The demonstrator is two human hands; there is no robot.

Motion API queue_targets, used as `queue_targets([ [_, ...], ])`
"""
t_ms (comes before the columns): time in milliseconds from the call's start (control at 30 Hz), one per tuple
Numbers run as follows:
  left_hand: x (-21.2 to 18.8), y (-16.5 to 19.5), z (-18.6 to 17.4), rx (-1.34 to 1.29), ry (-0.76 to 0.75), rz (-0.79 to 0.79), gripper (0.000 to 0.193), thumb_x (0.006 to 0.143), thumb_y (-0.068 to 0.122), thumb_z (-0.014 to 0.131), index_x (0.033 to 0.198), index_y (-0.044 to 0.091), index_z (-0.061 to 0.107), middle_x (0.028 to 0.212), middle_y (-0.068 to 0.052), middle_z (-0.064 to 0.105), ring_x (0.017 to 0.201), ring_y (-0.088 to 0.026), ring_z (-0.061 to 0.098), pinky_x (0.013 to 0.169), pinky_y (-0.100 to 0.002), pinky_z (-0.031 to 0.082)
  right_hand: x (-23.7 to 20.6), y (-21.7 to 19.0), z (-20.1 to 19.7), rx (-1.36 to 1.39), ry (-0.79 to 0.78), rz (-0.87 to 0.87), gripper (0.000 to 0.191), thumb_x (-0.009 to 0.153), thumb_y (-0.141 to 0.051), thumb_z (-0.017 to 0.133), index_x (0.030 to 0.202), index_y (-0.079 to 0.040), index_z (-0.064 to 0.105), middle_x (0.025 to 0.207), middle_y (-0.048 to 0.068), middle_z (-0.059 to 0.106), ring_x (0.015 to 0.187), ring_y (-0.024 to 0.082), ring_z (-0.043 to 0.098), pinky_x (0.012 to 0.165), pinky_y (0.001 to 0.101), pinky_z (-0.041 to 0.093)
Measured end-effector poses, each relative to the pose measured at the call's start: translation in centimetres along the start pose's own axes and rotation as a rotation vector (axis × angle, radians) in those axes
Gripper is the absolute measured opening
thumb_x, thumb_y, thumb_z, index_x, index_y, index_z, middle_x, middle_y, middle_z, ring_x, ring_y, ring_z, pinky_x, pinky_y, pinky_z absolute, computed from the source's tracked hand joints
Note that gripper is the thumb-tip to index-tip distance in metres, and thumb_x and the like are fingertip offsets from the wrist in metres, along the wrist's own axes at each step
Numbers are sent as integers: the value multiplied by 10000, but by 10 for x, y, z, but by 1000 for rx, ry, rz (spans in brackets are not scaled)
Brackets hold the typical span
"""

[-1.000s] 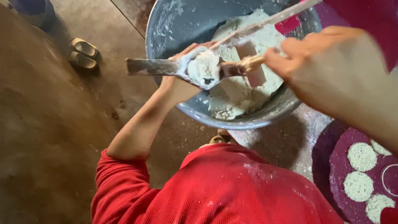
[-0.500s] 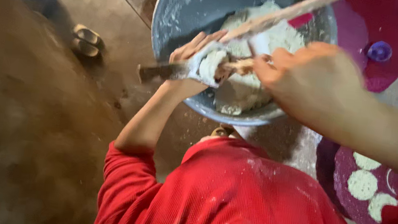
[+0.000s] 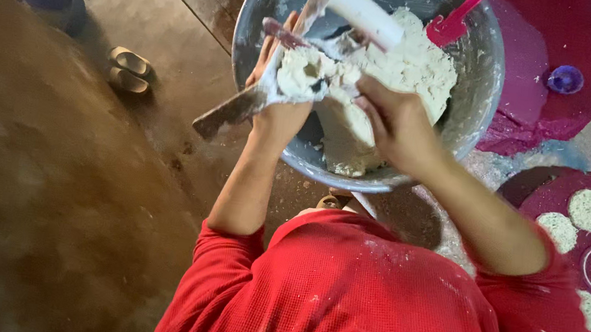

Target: The person presses dough with a wooden hand press to form round patterned discs, transfers the formed discs onto round magenta trays, and reloads the press with more dough from a large basin, repeating the cycle. They also handle a woven bamboo lid and a small ring cutter while arranging the discs.

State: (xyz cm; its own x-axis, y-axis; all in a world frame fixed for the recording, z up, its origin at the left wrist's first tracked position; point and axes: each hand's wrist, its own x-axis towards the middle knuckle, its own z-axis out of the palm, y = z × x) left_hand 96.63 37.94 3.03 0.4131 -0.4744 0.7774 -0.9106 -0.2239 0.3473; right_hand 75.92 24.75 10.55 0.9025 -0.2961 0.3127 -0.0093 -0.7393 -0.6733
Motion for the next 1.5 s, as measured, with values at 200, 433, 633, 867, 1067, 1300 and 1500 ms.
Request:
queue_targets([
  [200, 28, 3, -23, -12, -16, -104, 505, 791, 163, 908, 1214, 13, 676, 1604, -182, 400, 1358, -366, 531, 1113, -467, 531, -28, 42, 7, 314, -133, 229, 403, 992, -72, 594, 1393, -51, 631, 860, 121, 718, 600, 102, 571, 516, 279, 487],
  [433, 22, 22, -5, 141, -98, -105, 510, 839, 128, 850, 1302, 54, 651, 1626, -326, 270, 1185, -349, 546, 894, -415, 596, 3, 55, 15, 350, -11, 368, 394, 1034, -122, 619, 1417, -34, 585, 918, 71, 711, 582, 82, 462, 481, 262, 387],
  [633, 36, -78, 18, -100, -91, -571, 444, 890, 161, 746, 1309, 71, 630, 1169, -91, 718, 929, -141, 707, 730, -305, 625, -13, 47, 24, 71, -125, 83, 343, 998, -73, 617, 1336, -32, 660, 999, 178, 760, 743, 197, 729, 665, 327, 544],
  [867, -36, -10, 46, -1603, -140, -873, 245, 929, -1, 708, 1149, -49, 614, 975, -115, 594, 840, -193, 557, 705, -339, 473, -18, 66, -13, -366, 38, -111, 555, 1017, -324, 561, 1506, -70, 494, 1537, 205, 526, 1371, 334, 543, 1032, 596, 364],
  [1067, -101, 163, 64, -1808, -1137, -693, 464, 871, -5, 754, 1293, 17, 563, 1198, -93, 620, 1073, -158, 599, 930, -323, 509, -130, 52, -66, 915, 522, -141, 672, 1037, -467, 549, 1552, -53, 426, 1484, 228, 536, 1211, 347, 633, 858, 487, 509],
  [1300, -56, 226, 35, -1158, -1172, 29, 478, 796, 193, 893, 1171, 72, 622, 1046, -81, 666, 963, -139, 638, 870, -327, 560, -254, 3, -123, 515, 502, 48, 701, 1046, -494, 589, 1541, -15, 461, 1318, 304, 644, 1082, 370, 715, 809, 424, 641],
  [1500, -40, 295, 46, -1191, -1327, 199, 476, 851, 288, 859, 1195, 84, 600, 1060, -53, 701, 954, -142, 701, 850, -315, 581, -298, -29, -147, -421, 420, -349, 404, 961, -326, 651, 1330, -208, 534, 1269, 317, 635, 1169, 534, 662, 855, 464, 600],
])
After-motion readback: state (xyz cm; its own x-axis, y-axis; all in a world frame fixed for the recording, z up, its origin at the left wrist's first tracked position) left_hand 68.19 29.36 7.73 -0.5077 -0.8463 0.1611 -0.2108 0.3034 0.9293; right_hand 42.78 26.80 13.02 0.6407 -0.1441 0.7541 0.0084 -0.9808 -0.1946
